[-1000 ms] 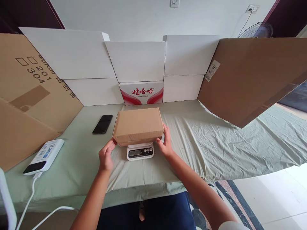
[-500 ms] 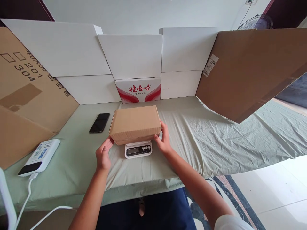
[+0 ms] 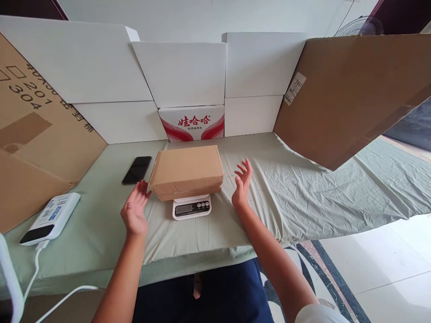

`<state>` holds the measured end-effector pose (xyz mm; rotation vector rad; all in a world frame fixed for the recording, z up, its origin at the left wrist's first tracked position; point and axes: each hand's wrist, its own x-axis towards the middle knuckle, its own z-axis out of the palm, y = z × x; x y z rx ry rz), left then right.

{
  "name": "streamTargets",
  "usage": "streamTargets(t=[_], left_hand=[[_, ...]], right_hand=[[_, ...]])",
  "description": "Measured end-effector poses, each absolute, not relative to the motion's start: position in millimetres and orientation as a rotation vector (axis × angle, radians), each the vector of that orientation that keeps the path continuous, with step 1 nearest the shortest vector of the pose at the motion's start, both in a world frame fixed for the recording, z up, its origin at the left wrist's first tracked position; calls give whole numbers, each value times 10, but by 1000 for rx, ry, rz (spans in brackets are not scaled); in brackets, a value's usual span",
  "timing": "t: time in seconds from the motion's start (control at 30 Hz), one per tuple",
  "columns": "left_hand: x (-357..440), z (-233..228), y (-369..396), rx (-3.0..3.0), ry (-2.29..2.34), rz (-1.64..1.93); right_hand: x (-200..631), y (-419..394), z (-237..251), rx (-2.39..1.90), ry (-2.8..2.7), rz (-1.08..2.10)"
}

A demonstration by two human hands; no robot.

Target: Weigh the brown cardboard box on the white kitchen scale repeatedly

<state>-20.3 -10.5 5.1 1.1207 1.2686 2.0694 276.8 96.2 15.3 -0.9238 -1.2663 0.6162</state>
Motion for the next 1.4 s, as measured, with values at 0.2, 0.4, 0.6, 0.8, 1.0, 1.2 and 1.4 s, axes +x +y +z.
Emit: streamTargets(t=[0.2, 0.4, 0.6, 0.8, 1.0, 1.2, 1.4], left_hand=[[-174, -15, -94, 1085, 1360, 1938], [-182, -82, -90, 1106, 1372, 1883], [-203, -111, -73, 1129, 1369, 1885], [-208, -126, -72, 1137, 1382, 1891], [-216, -140, -69, 1127, 1391, 1881], [-204, -126, -64, 1110, 1390, 1889], [-209, -139, -70, 1128, 1361, 1894]], right_hand=[[2733, 952, 141, -896, -1333, 783], [2665, 828, 196, -805, -1475, 933], [2664, 830, 198, -774, -1477, 959], [2654, 824, 183, -717, -1479, 967], [2633, 801, 212, -708, -1474, 1003], [2623, 803, 218, -705, -1487, 992], [2615, 816, 218, -696, -1507, 982]])
